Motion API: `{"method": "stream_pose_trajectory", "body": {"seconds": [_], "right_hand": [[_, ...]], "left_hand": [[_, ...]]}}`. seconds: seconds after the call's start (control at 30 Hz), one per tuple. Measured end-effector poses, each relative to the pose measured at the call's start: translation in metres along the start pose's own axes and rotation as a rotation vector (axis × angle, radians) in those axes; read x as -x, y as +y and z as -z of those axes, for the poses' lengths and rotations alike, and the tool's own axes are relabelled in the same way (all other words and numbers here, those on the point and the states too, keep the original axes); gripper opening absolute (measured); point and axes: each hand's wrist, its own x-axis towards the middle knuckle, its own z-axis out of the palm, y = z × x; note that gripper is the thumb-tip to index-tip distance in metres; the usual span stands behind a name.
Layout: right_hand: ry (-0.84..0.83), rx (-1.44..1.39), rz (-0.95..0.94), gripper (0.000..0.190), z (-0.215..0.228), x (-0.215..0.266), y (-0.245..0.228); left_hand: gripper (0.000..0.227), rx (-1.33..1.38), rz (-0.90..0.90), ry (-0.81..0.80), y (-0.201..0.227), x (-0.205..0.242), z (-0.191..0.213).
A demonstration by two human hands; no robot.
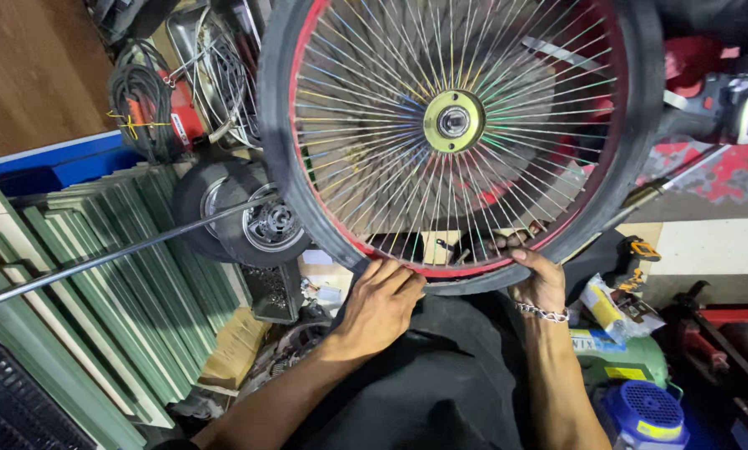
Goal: The person uses two metal levers to pry the tire off the rim of a bicycle wheel on a workbench. They then pull the inner tube out from under the tire by hand and eventually separate the tire completely from the rim.
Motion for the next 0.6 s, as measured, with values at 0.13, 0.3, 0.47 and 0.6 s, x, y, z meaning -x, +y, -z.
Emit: {"method": "stream_pose_trajectory", "body": {"seconds": [0.13,0.3,0.47,0.6], "right_hand": [[-0.045,-0.008,0.065,0.046,0.030,-0.021,0.022],[-0.131,-0.057,0.095,0.049,0.038,-0.028,0.030],[-0.147,-0.079,0.116,0.054,0.027,-0.027,0.029],[-0.165,-0.073,0.113,0.053,0.021,-0.027,0.027]], "left_hand": [[0.021,-0.035,0.010,0.062,-0.018,0.004,-0.024],[0.028,-0.063,0.021,0.036,-0.031,0.012,-0.044],[0.029,-0.054,0.039,0.055,-0.034,0.015,-0.049],[0.028,-0.066,0.028,0.082,-0.036,0.018,-0.053]]}}
